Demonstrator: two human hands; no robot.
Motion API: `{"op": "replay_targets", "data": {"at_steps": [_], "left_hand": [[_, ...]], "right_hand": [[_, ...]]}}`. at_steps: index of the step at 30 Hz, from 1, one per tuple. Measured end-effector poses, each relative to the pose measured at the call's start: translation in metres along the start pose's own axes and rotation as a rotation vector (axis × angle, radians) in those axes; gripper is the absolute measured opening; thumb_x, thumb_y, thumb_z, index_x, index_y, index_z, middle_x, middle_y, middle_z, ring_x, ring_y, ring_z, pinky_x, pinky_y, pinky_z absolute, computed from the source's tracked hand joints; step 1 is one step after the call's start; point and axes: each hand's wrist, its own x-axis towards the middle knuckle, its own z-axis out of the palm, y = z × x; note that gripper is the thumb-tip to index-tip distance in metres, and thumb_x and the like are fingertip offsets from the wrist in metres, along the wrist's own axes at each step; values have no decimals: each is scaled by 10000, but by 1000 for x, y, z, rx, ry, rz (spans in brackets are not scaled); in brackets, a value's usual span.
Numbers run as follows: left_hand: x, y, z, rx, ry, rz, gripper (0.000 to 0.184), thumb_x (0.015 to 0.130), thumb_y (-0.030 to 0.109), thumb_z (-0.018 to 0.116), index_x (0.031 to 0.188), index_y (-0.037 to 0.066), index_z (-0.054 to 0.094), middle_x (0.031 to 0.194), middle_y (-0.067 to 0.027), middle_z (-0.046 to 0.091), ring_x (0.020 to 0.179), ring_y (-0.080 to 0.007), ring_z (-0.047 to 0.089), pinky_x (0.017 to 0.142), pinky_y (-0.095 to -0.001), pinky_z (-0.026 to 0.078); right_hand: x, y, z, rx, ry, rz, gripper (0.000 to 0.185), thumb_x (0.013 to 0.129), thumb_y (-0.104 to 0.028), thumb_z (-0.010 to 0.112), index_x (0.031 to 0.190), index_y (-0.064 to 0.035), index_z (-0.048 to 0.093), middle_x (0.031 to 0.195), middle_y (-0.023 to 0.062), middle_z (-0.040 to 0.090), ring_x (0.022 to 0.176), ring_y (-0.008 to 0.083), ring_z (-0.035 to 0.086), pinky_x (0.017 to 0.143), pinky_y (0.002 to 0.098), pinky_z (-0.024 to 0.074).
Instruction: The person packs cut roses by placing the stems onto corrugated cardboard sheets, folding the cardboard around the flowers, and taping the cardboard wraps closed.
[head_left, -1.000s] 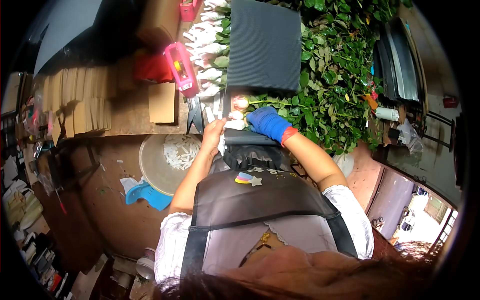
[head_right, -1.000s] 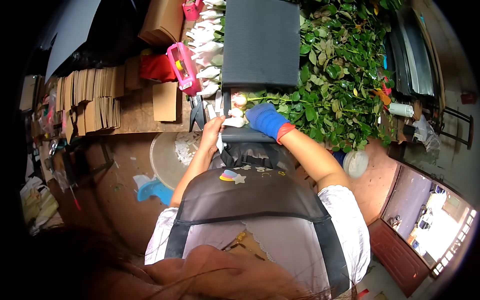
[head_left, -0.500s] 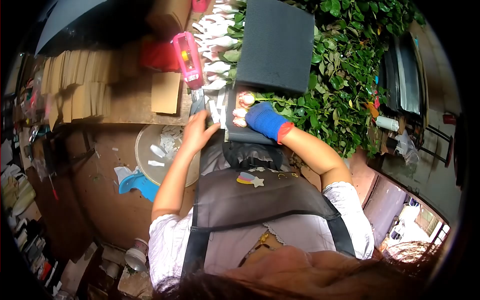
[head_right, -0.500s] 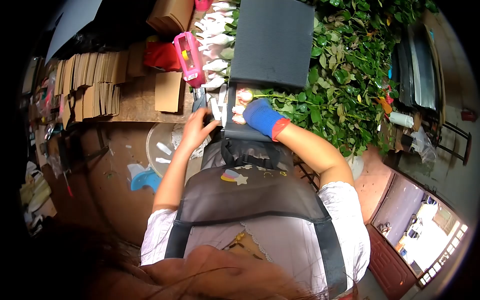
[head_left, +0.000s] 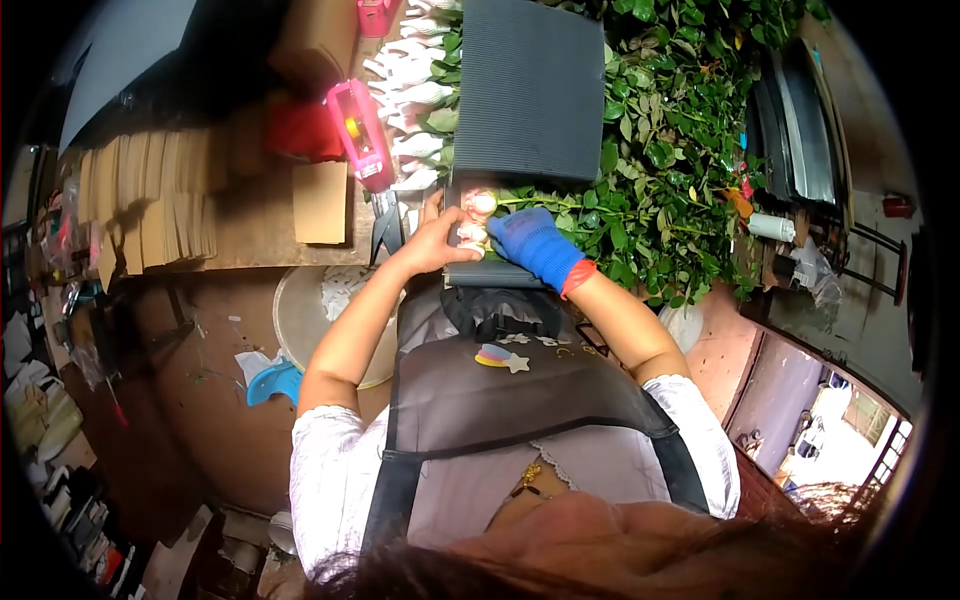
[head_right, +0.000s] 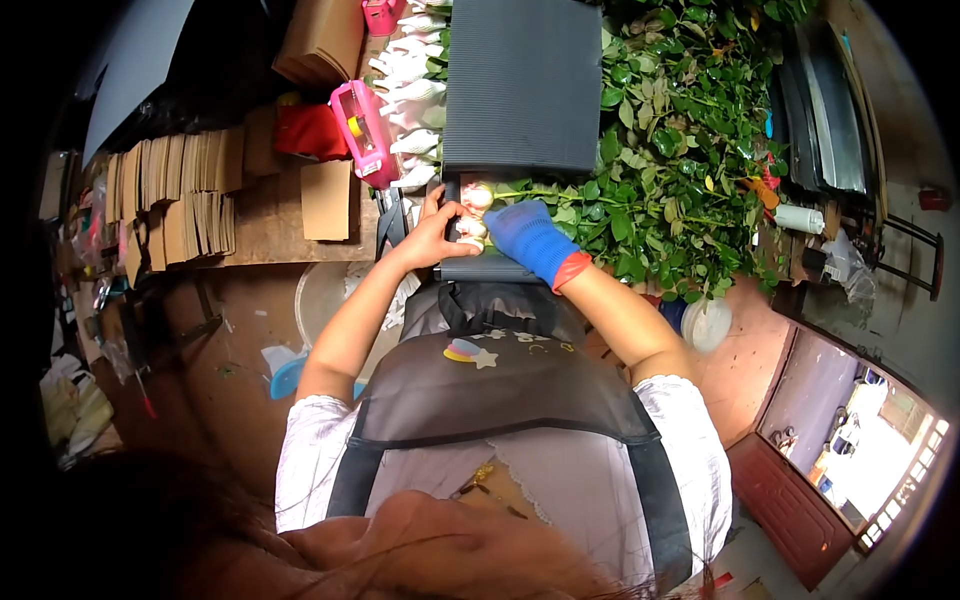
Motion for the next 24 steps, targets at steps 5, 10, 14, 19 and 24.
{"op": "replay_targets", "data": {"at_steps": [5, 10, 14, 19, 24], "left_hand": [[8, -9, 21, -110, 181, -57, 430, 703, 354, 909, 996, 100, 722, 1501, -340, 339, 1435, -475, 311, 1167, -498, 298], [2, -4, 19, -124, 240, -5, 352, 724, 325, 897, 945, 100, 740, 1468, -344, 389, 1401, -469, 369, 1150, -504, 314], [3, -9, 21, -94, 256, 13, 604, 722, 345, 891, 1163, 45, 607, 1462, -340, 408, 1394, -449, 392, 1128, -467, 347], [4, 1, 17, -91, 260, -8, 742, 728, 326, 871, 1310, 34, 514, 1366, -260, 471, 1324, -423, 432, 1098, -442, 382], [9, -14, 26, -147, 276, -1, 547, 740, 334, 875, 1195, 116, 665, 1419, -271, 426, 1364, -432, 396, 1132, -455, 361]], "right_hand": [[-3, 5, -5, -23, -79, -23, 294, 918, -378, 608, 1096, -144, 617, 941, 129, 726, 895, 315, 710, 762, 468, 538], [-2, 7, -9, 74, 69, 192, 337, 924, -420, 597, 1107, -137, 608, 982, 128, 728, 910, 321, 707, 755, 464, 539], [17, 12, 7, 62, 270, 48, 265, 935, -389, 589, 1040, -147, 622, 856, 127, 718, 798, 335, 697, 691, 476, 525], [26, 18, 16, 47, 308, -21, 243, 935, -382, 588, 1009, -153, 616, 825, 114, 712, 749, 336, 687, 655, 487, 517], [28, 20, 16, 39, 306, -50, 238, 927, -382, 598, 989, -152, 610, 833, 108, 713, 745, 329, 692, 655, 476, 523]]}}
